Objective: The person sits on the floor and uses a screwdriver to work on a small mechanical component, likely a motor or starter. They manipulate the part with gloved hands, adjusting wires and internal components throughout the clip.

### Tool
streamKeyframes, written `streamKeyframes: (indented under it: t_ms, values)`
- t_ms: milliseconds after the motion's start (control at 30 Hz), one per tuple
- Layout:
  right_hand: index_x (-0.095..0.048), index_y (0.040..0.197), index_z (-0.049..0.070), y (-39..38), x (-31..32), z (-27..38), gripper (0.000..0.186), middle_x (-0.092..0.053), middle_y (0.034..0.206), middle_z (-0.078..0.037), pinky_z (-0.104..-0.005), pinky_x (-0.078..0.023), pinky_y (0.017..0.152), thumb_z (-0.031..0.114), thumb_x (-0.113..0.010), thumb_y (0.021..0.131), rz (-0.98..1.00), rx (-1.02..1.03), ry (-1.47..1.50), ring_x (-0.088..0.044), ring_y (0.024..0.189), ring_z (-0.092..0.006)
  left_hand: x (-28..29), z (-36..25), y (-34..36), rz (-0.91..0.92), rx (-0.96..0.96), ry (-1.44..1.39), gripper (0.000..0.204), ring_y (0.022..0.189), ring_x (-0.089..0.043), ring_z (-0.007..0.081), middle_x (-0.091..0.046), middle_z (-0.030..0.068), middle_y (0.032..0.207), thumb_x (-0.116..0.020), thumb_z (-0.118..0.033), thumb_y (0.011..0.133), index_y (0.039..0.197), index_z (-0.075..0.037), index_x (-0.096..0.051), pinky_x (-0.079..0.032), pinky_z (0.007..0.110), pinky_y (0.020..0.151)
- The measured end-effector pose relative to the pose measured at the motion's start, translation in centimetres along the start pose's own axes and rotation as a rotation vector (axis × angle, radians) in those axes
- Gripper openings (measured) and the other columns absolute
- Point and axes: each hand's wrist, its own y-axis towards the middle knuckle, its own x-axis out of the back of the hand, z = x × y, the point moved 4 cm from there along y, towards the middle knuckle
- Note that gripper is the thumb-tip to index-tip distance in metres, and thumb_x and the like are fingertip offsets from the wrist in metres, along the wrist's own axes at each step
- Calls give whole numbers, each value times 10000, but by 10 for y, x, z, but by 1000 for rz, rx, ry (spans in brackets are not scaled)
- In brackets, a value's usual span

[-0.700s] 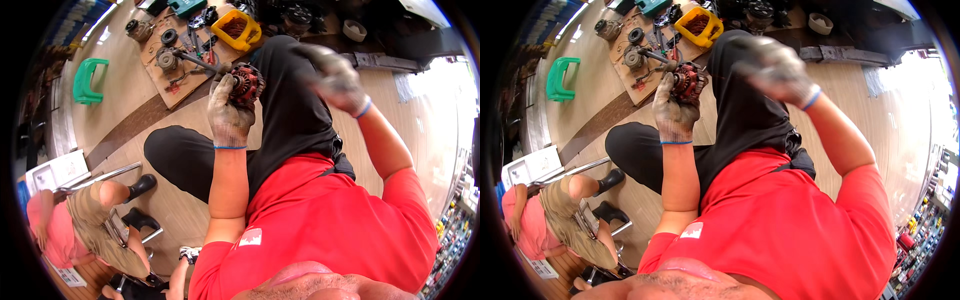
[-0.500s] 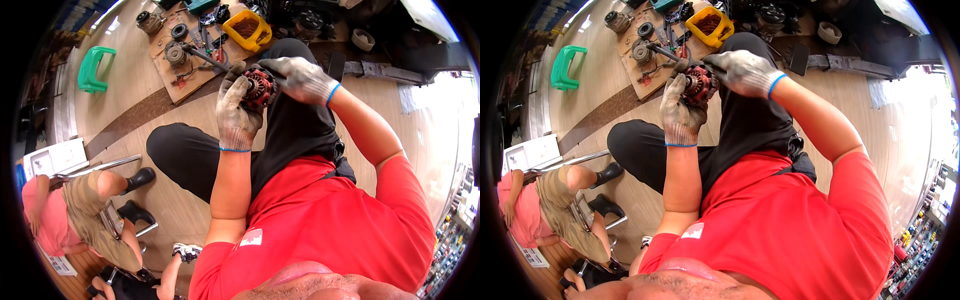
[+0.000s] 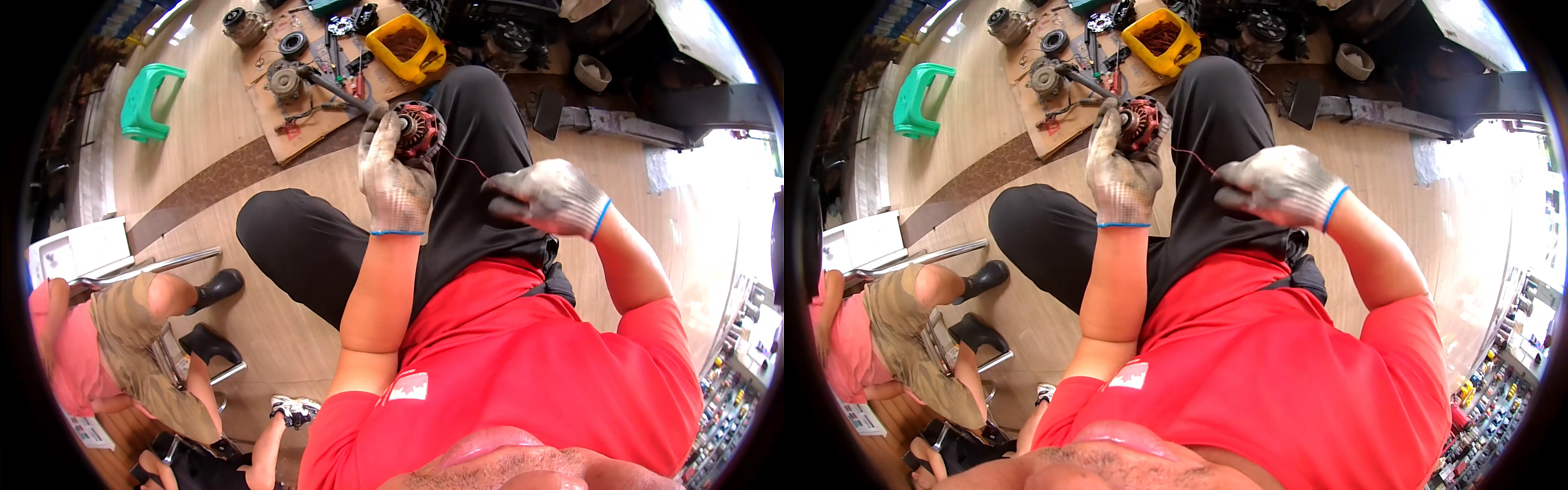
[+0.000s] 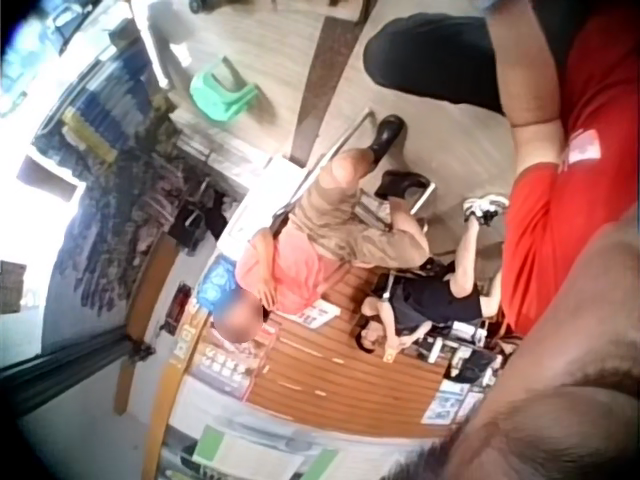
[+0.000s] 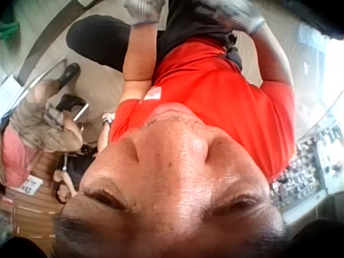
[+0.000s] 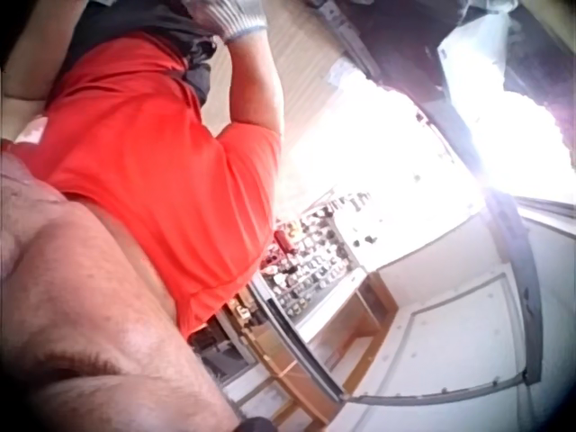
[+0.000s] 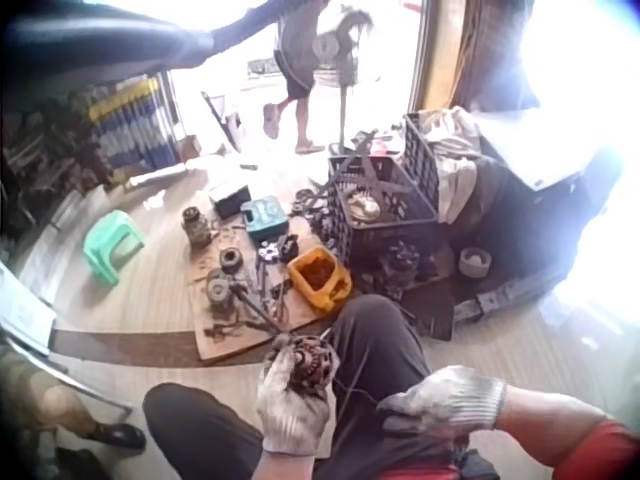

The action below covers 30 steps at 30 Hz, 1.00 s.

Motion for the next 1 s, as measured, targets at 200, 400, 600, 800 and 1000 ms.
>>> streamKeyframes:
  t_ms: [200,400,600,800,1000]
  values:
    - [-700,1083,142,6,1,-32,345,-710,839,-150,-460,-542,675,447,-585,968,29,6,22,-686,783,-365,0,3,-2,-3,-48,-31,180,915,-697,309,-667,138,1072,-616,-88,979,1149,-31,-602,-623,489,781]
    - [-691,1062,147,-2,-15,10,345,-704,805,-149,-455,-538,653,456,-561,981,153,68,64,-691,768,-355,-7,-5,-3,11,-173,46,275,924,-672,245,-615,122,1136,-635,-68,969,1228,-32,-550,-618,412,737]
    - [-671,1027,120,-6,-15,-89,418,-706,886,-178,-469,-542,722,505,-513,999,-44,-346,-89,-679,850,-379,-6,-13,6,379,208,-249,260,928,-686,334,-670,212,1056,-547,-164,1012,1156,46,-601,-601,481,831]
    - [-665,1180,123,-23,53,-132,261,-701,1047,-163,-465,-535,764,267,-582,978,-347,-333,-91,-659,949,-392,-25,-5,-9,375,216,314,313,876,-702,259,-684,162,1061,-627,-47,948,1244,43,-574,-612,378,811]
    - [-662,1119,69,-70,82,-68,222,-721,990,-166,-435,-550,719,223,-636,962,-517,-187,-193,-694,862,-371,-11,2,5,113,-220,377,273,850,-697,195,-673,105,1008,-675,-56,938,1193,4,-599,-612,333,712]
